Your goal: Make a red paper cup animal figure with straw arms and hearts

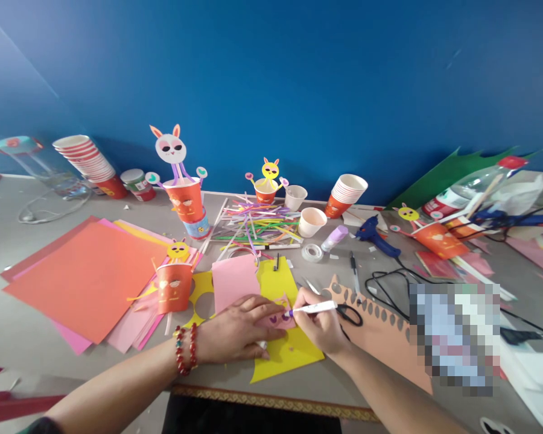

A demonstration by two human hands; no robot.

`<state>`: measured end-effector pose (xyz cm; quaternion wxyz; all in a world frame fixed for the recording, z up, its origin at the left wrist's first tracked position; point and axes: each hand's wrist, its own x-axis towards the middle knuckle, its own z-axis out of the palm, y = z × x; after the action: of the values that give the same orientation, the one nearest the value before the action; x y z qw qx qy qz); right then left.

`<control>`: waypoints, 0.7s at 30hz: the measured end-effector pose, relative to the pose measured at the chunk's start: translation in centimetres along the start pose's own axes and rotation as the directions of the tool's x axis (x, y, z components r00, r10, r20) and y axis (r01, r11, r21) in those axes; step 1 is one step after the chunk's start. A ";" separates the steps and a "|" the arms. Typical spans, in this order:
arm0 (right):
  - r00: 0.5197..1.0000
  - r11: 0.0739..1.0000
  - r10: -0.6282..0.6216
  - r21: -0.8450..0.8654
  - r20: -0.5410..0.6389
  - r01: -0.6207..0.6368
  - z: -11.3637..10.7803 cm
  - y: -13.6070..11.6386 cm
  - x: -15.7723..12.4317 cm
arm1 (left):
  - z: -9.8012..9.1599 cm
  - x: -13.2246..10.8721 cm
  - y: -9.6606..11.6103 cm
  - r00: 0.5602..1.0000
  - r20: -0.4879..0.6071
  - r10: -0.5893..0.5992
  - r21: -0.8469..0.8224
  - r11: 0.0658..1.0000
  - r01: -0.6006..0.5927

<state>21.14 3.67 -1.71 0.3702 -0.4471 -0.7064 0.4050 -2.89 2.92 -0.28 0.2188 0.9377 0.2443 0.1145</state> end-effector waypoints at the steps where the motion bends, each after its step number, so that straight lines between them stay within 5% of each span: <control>1: 1.000 1.000 0.002 -0.001 0.006 -0.002 0.0 -0.1 0.0 | 0.0 0.0 0.0 1.000 0.002 -0.001 -0.001 1.000 0.001; 21: 1.000 1.000 -0.003 -0.019 0.023 0.003 0.1 -0.1 0.1 | -0.1 0.0 0.0 1.000 0.029 -0.006 0.007 1.000 0.006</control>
<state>21.03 3.73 -1.64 0.3583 -0.4447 -0.7152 0.4029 -2.92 2.94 -0.23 0.2197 0.9393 0.2443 0.0992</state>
